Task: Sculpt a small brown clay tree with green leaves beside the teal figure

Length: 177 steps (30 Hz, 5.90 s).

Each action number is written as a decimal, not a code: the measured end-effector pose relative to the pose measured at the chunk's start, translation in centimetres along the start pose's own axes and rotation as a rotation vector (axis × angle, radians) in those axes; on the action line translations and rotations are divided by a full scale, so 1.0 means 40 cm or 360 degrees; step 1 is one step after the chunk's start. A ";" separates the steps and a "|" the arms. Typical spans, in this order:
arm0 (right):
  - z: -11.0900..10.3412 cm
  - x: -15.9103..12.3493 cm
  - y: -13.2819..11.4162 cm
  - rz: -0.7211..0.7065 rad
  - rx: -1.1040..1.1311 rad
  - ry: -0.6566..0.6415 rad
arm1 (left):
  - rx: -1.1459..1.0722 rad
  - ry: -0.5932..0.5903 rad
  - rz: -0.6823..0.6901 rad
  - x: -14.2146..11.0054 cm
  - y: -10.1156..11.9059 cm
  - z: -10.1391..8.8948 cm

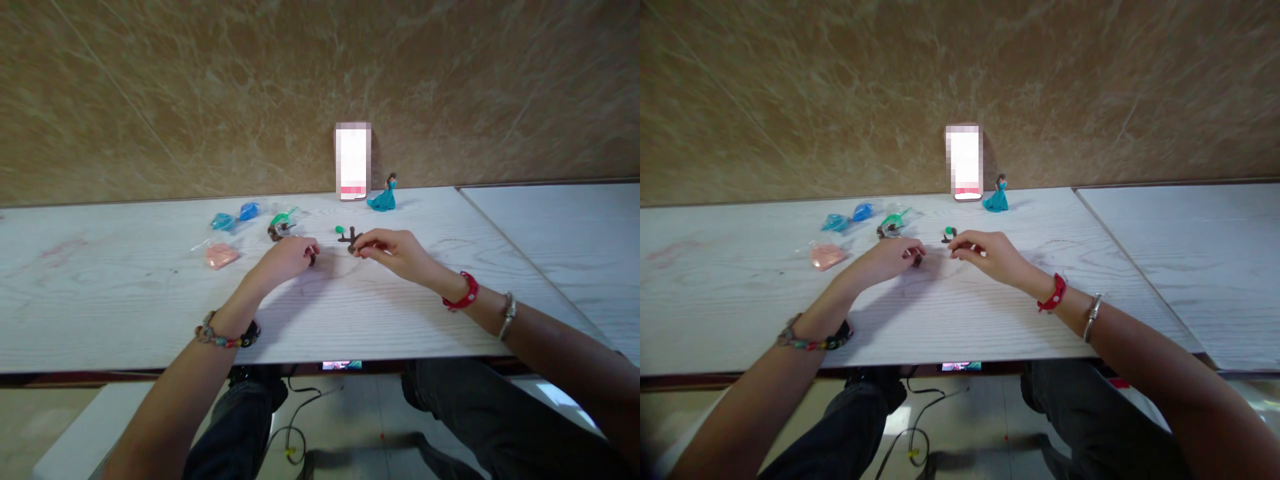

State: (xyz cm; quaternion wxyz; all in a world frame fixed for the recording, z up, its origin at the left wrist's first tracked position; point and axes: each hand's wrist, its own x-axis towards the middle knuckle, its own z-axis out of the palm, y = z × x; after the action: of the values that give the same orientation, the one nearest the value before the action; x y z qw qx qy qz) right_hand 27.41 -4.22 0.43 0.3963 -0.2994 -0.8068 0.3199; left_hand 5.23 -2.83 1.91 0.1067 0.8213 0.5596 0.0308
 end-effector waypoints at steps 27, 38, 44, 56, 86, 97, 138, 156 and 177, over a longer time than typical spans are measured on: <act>-0.049 -0.124 0.042 -0.0010 -0.1340 -0.0596 | 0.0223 0.0042 -0.0164 0.005 -0.010 0.012; -0.056 -0.117 0.043 -0.0113 -0.1233 -0.0671 | 0.0200 0.0067 -0.0170 0.014 -0.022 0.014; -0.034 -0.080 0.049 -0.0222 -0.0948 -0.0442 | 0.0204 0.0060 -0.0187 0.013 -0.013 0.010; -0.024 -0.063 0.054 -0.0254 -0.0974 -0.0401 | 0.0089 0.0074 -0.0217 0.017 -0.028 0.014; -0.111 -0.153 0.066 -0.0193 -0.1124 -0.0409 | 0.0201 0.0031 -0.0282 0.024 -0.034 0.008; -0.104 -0.171 0.045 -0.0095 -0.1323 -0.0563 | 0.0178 0.0046 -0.0179 0.014 -0.028 0.003; -0.107 -0.141 0.079 0.0050 -0.1087 -0.0072 | 0.0214 -0.0016 -0.0229 0.036 -0.056 0.018; -0.080 -0.126 0.064 -0.0032 -0.1226 -0.0120 | 0.0246 -0.0023 -0.0192 0.030 -0.050 0.011; -0.093 -0.112 0.070 0.0433 -0.0785 0.0236 | 0.0247 -0.0062 -0.0239 0.030 -0.039 0.002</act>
State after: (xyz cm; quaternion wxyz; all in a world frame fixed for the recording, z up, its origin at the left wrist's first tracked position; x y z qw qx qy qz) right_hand 33.41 -4.76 -1.88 0.3229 -0.5147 -0.7815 0.1416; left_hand 4.27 -1.20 1.41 0.0556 0.7832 0.6182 -0.0365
